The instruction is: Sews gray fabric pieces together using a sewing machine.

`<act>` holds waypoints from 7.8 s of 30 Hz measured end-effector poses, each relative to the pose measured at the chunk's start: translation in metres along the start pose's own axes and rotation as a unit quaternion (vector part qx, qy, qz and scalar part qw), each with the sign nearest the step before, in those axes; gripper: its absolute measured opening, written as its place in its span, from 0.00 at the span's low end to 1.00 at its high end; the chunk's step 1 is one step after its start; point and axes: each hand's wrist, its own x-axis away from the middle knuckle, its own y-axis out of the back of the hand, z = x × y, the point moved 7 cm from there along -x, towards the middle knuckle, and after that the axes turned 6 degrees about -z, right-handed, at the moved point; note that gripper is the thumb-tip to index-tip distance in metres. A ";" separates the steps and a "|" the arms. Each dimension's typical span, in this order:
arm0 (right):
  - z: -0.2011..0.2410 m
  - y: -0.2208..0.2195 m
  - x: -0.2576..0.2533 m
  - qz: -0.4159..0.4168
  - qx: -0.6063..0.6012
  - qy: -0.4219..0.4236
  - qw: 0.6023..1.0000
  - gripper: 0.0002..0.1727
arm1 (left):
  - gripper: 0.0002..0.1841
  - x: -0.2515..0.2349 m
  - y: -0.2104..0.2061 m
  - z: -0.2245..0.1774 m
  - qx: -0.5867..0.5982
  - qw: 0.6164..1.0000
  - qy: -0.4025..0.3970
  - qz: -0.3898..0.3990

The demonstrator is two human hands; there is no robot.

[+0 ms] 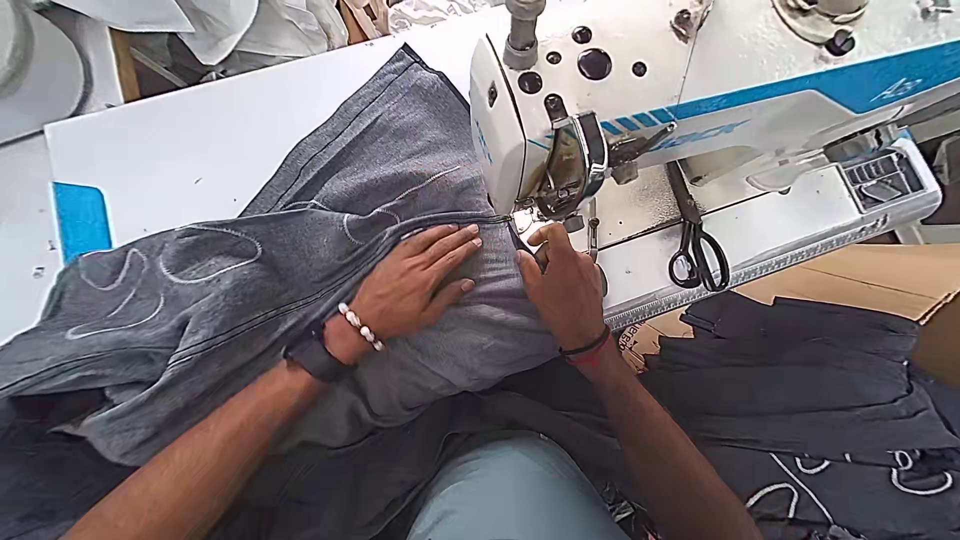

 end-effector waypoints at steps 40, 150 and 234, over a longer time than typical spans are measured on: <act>0.013 -0.026 0.053 -0.060 0.177 0.126 0.974 0.41 | 0.54 -0.017 0.034 0.024 -0.093 0.978 0.063 0.176; -0.005 0.000 0.069 -0.024 -0.124 -0.051 0.991 0.24 | 0.19 -0.032 -0.017 -0.047 -0.130 0.985 0.064 -0.090; -0.010 0.019 0.021 0.040 0.038 0.037 0.998 0.32 | 0.31 -0.025 -0.006 -0.004 -0.055 0.991 -0.109 0.053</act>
